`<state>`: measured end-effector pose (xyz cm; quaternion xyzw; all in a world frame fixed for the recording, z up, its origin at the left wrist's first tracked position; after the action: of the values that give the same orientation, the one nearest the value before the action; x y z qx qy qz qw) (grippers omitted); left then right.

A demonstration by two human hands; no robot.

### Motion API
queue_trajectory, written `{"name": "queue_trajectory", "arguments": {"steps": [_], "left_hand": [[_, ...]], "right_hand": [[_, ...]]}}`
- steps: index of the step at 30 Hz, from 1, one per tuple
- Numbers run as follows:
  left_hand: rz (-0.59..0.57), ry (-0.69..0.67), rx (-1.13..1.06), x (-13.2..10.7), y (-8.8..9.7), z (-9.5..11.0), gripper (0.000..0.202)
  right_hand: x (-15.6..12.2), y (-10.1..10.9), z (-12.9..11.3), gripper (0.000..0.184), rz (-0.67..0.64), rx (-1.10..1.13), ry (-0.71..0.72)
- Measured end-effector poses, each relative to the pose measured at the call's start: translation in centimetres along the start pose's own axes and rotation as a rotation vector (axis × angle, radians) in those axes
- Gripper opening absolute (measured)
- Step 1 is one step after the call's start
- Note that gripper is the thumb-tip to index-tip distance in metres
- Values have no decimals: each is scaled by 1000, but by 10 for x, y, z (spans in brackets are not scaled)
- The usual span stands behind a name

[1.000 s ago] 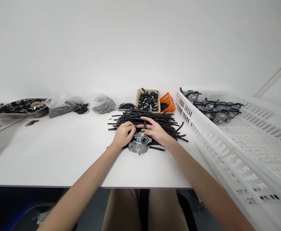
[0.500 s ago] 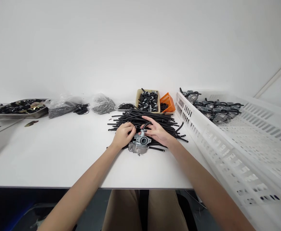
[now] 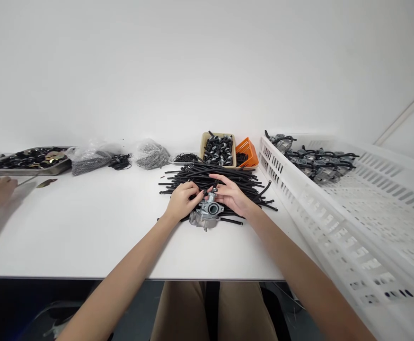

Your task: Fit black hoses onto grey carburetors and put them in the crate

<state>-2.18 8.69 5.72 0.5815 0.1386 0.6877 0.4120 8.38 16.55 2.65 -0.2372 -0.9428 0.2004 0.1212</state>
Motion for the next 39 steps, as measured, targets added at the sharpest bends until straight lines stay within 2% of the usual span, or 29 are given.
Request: {"name": "queue_trajectory", "arguments": {"steps": [10,15,21,31,39], "left_hand": [[-2,-10,-5,0,-1,0,42],[1,-8,10,0,0,-1,41],[-8,-6,2,0,-2,-2,42],[-12,-2,16,0,-2,-2,44],[-14,2,20,0,-2,-1,44]], "right_hand": [[-4,-7,-1,59,-40,-51,-13],[-1,-4,3,64,18,-75,-17],[0,-1,2,51,11,26,-14],[-3,-5,1,70,16,-57,-23],[1,1,4,73,28,-99,-4]]}}
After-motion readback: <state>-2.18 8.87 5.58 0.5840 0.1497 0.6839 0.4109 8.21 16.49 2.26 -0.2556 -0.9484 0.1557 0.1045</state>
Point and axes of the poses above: each hand's wrist, its own x-axis towards the middle knuckle, its own y-axis out of the back of the hand, z = x × y, the point moved 9 cm from there along x, towards the middle knuckle, and after that the axes turned 2 degrees about x, right-handed, at the moved point
